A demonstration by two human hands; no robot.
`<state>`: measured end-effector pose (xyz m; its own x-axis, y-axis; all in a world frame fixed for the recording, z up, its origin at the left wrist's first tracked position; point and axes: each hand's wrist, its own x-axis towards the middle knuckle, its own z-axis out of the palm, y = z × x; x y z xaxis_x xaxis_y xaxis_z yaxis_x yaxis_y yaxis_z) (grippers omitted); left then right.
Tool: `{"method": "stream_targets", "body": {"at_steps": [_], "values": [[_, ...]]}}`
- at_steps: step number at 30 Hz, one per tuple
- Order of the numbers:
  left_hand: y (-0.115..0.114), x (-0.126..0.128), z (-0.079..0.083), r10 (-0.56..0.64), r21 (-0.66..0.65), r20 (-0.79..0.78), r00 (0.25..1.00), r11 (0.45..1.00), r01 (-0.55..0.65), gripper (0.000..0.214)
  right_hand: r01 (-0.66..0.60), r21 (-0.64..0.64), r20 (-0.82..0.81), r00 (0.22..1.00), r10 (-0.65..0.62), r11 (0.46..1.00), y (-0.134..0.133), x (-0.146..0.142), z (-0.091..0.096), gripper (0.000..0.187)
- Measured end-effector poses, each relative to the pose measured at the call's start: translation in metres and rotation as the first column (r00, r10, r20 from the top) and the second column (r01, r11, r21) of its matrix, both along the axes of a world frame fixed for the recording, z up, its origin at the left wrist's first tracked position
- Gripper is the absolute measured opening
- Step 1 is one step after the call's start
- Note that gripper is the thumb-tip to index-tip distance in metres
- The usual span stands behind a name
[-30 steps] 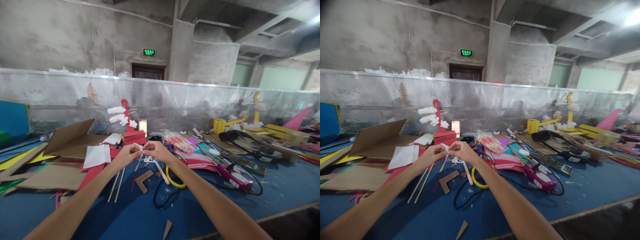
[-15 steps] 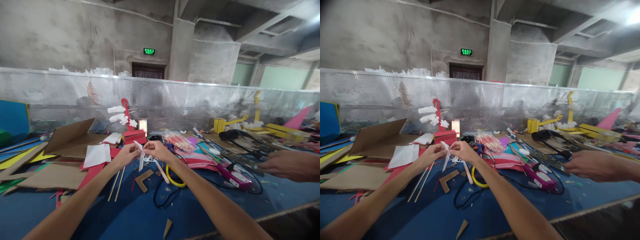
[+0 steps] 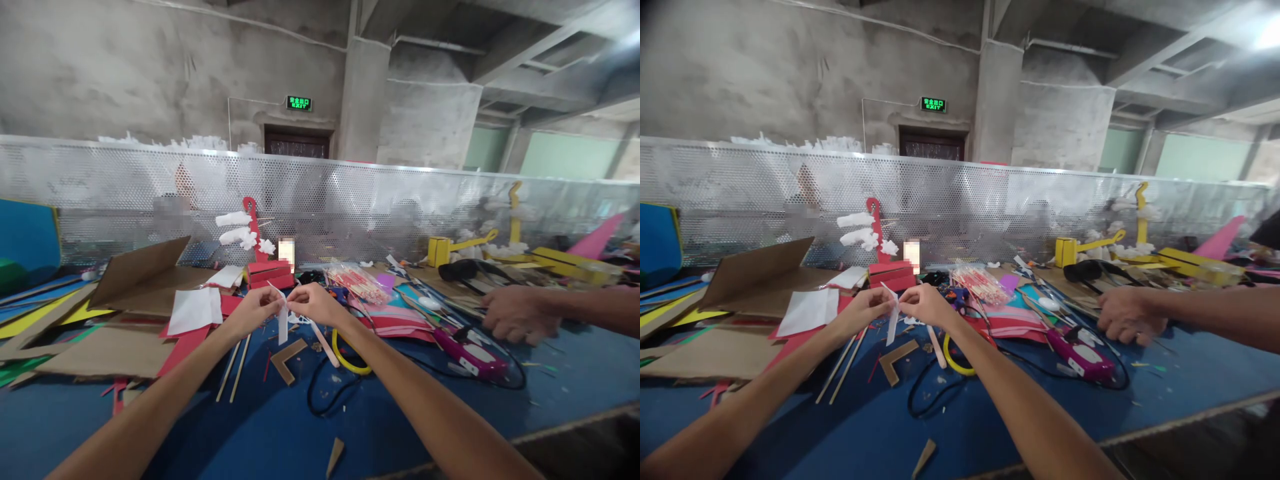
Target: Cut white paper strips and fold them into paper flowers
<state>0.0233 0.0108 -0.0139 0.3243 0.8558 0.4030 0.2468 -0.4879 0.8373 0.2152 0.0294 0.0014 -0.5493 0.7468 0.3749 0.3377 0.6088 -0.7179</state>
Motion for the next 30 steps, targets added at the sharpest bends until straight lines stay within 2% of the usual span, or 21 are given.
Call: {"method": "stream_targets", "body": {"at_steps": [6, 19, 24, 30], "values": [[-0.0006, -0.0003, 0.0000, -0.032, 0.007, 0.001, 0.999, 0.999, 0.032, 0.024, 0.023, -0.007, 0.005, 1.000, -0.023, 1.000, -0.0009, 0.0004, 0.0029, 0.017], [-0.0027, 0.0008, -0.0003, -0.017, 0.009, -0.054, 0.998, 1.000, 0.017, 0.029, 0.003, 0.021, -0.003, 1.000, -0.003, 1.000, 0.0022, -0.0001, -0.0008, 0.023], [0.0000, -0.0011, -0.0045, -0.028, 0.060, -0.057, 0.998, 0.998, 0.032, 0.028, 0.007, 0.009, -0.005, 1.000, -0.007, 1.000, 0.0044, 0.0000, -0.0026, 0.019], [0.0046, -0.0014, -0.0073, -0.033, 0.007, -0.040, 0.999, 0.999, 0.033, 0.025, -0.005, 0.027, -0.017, 1.000, 0.006, 1.000, 0.0054, 0.0002, -0.0036, 0.017]]}}
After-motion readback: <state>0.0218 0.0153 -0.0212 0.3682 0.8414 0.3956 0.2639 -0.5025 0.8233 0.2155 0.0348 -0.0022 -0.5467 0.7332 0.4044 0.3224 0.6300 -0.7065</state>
